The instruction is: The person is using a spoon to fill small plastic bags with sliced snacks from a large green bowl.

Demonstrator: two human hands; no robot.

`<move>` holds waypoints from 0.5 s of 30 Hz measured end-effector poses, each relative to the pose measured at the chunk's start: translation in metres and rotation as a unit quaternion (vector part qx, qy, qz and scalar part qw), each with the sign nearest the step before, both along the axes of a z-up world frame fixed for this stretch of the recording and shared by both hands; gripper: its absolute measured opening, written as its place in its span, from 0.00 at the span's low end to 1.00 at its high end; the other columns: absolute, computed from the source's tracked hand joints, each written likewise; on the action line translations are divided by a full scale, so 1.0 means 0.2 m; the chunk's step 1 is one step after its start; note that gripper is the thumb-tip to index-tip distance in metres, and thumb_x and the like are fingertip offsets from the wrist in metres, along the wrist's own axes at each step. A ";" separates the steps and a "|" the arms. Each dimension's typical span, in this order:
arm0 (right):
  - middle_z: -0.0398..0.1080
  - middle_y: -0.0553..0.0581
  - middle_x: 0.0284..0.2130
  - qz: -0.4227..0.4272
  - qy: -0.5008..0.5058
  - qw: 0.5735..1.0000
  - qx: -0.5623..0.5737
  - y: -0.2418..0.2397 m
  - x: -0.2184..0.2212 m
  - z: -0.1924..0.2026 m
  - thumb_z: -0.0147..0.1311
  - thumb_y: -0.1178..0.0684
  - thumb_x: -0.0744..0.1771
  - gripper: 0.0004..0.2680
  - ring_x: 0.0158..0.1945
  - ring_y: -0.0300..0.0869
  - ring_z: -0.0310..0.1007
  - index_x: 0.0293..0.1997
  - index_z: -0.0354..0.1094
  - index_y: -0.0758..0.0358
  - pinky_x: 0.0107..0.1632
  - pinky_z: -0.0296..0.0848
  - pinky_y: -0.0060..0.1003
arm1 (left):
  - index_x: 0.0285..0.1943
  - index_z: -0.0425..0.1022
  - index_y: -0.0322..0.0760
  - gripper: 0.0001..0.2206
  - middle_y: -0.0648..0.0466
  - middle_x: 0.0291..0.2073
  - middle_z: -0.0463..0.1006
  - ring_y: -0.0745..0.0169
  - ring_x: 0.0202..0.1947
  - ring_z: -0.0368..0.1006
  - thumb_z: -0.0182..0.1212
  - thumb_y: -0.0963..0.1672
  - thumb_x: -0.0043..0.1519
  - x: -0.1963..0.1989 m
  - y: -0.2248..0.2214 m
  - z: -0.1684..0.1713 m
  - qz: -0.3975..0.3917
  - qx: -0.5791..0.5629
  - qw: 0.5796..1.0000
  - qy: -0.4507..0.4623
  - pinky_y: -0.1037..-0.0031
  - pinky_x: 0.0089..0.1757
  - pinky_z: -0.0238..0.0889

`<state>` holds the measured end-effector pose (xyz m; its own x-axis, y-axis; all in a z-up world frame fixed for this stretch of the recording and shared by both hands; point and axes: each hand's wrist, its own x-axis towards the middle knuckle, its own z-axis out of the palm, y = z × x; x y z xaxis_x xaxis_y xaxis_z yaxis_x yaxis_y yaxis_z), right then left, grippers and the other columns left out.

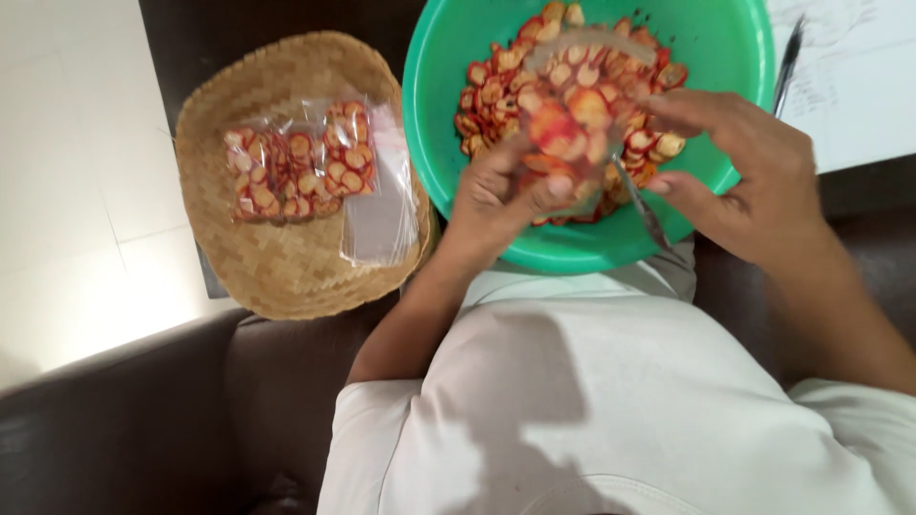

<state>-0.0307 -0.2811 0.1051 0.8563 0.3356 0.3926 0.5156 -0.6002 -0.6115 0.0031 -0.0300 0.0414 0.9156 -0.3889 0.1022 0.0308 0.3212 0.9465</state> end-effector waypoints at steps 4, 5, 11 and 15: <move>0.74 0.65 0.52 -0.034 0.044 0.994 0.096 0.09 0.09 -0.03 0.63 0.58 0.71 0.14 0.45 0.47 0.74 0.62 0.70 0.72 0.55 0.74 0.39 | 0.68 0.74 0.40 0.22 0.58 0.56 0.80 0.70 0.56 0.75 0.69 0.46 0.66 -0.01 -0.04 -0.02 -0.026 -0.006 1.000 0.014 0.76 0.54 0.74; 0.75 0.66 0.51 -0.042 0.066 0.984 0.159 0.12 0.11 -0.04 0.61 0.61 0.71 0.09 0.49 0.46 0.74 0.57 0.71 0.72 0.56 0.74 0.37 | 0.69 0.73 0.40 0.21 0.58 0.55 0.80 0.70 0.56 0.75 0.68 0.46 0.66 0.00 -0.04 -0.01 -0.028 0.006 1.000 0.004 0.76 0.57 0.71; 0.76 0.64 0.46 -0.069 0.076 0.969 0.225 0.19 0.17 -0.04 0.52 0.59 0.75 0.06 0.48 0.44 0.75 0.52 0.74 0.73 0.54 0.72 0.34 | 0.59 0.71 0.39 0.14 0.58 0.44 0.77 0.68 0.49 0.74 0.66 0.44 0.66 0.02 -0.06 -0.01 -0.009 -0.064 0.997 0.050 0.67 0.49 0.81; 0.76 0.66 0.49 -0.077 0.044 0.970 0.226 0.20 0.18 -0.04 0.49 0.61 0.75 0.07 0.49 0.44 0.76 0.56 0.72 0.74 0.53 0.75 0.34 | 0.60 0.76 0.41 0.14 0.63 0.44 0.78 0.72 0.50 0.74 0.67 0.45 0.66 0.03 -0.08 -0.06 0.029 -0.037 0.998 0.031 0.75 0.52 0.75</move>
<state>0.0052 -0.2404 0.0974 0.9193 0.0116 0.3935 0.3753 -0.3274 -0.8672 0.0095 -0.0461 0.0301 0.9421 -0.3276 0.0713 0.0675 0.3936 0.9168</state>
